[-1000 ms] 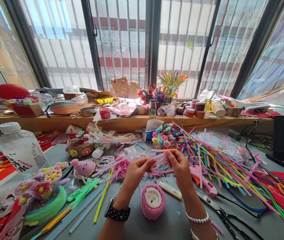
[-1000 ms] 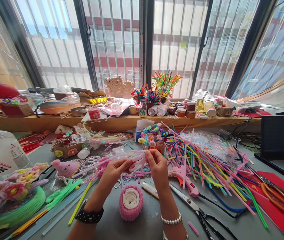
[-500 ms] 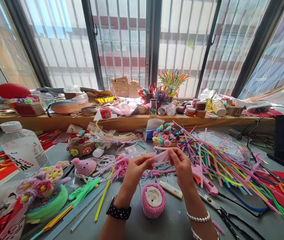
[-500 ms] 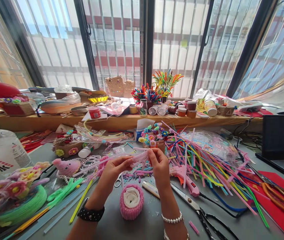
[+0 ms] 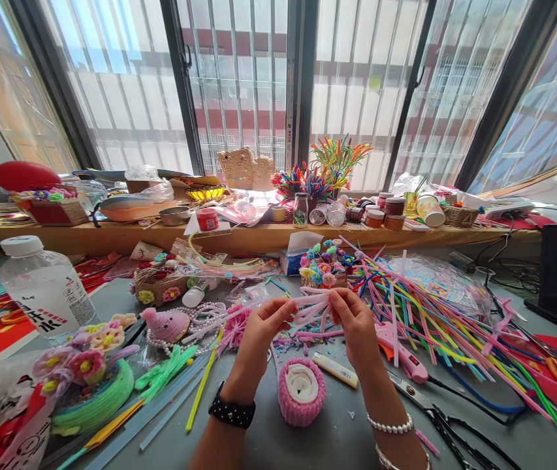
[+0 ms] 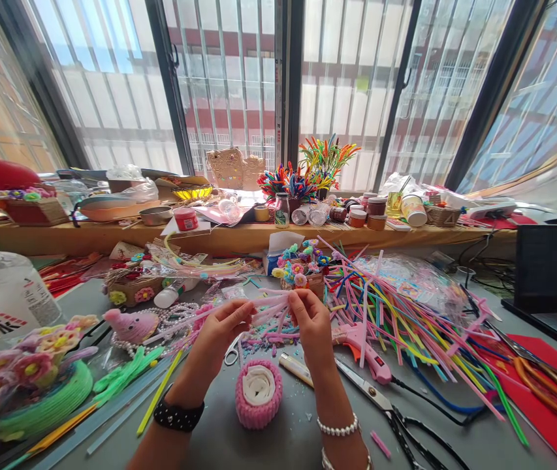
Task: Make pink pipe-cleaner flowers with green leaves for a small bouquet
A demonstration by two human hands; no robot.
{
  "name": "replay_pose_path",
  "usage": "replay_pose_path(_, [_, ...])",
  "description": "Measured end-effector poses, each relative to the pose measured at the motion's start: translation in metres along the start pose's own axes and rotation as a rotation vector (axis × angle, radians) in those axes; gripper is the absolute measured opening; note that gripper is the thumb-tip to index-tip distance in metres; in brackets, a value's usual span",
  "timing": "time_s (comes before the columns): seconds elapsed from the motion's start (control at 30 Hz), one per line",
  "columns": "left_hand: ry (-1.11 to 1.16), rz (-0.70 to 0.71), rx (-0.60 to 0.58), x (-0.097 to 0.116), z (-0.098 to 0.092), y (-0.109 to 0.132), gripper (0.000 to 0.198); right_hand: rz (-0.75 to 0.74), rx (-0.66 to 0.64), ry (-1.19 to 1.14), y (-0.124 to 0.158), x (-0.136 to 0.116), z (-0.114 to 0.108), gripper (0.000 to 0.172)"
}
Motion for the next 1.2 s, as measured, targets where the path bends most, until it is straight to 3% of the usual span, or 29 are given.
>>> replay_pose_path(0.17, [0.061,-0.032,0.032,-0.001,-0.001,0.000,0.021,0.012,-0.007,-0.004,0.000,0.000,0.001,0.019])
replay_pose_path(0.33, [0.236,-0.065,-0.073,-0.003,0.004,0.001,0.021,0.032,-0.006,-0.005,0.001,0.002,0.004,0.021])
replay_pose_path(0.47, [0.210,-0.029,-0.165,0.000,0.007,0.001,0.023,0.029,0.001,0.002,0.000,0.002,0.003,0.022])
replay_pose_path(0.53, [0.115,0.048,-0.105,0.004,0.002,0.000,0.026,0.020,-0.002,0.028,-0.001,0.000,0.002,0.023])
replay_pose_path(0.67, [-0.264,0.310,0.150,0.021,-0.011,0.004,0.018,0.009,-0.075,0.164,0.000,-0.003,0.003,0.025])
replay_pose_path(0.73, [-0.433,0.442,0.119,0.028,-0.008,0.006,0.022,0.009,-0.151,0.234,0.001,-0.002,0.006,0.026])
replay_pose_path(0.8, [-0.555,0.512,0.016,0.029,0.000,0.008,0.022,0.016,-0.227,0.272,0.003,0.001,0.010,0.026])
replay_pose_path(0.97, [-0.675,0.394,-0.181,0.013,0.013,0.004,0.022,0.048,-0.249,0.262,0.003,0.006,0.012,0.028])
replay_pose_path(1.2, [-0.559,0.217,-0.250,0.003,0.015,0.001,0.030,0.134,-0.275,0.131,0.005,0.010,0.016,0.025])
Point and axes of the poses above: each hand's wrist, its own y-axis away from the middle knuckle, its own z-axis out of the palm, x = y × z, the point moved 5 cm from there along -y, towards the middle knuckle, and after that the axes turned 5 degrees about -y, right-handed, at the moved point
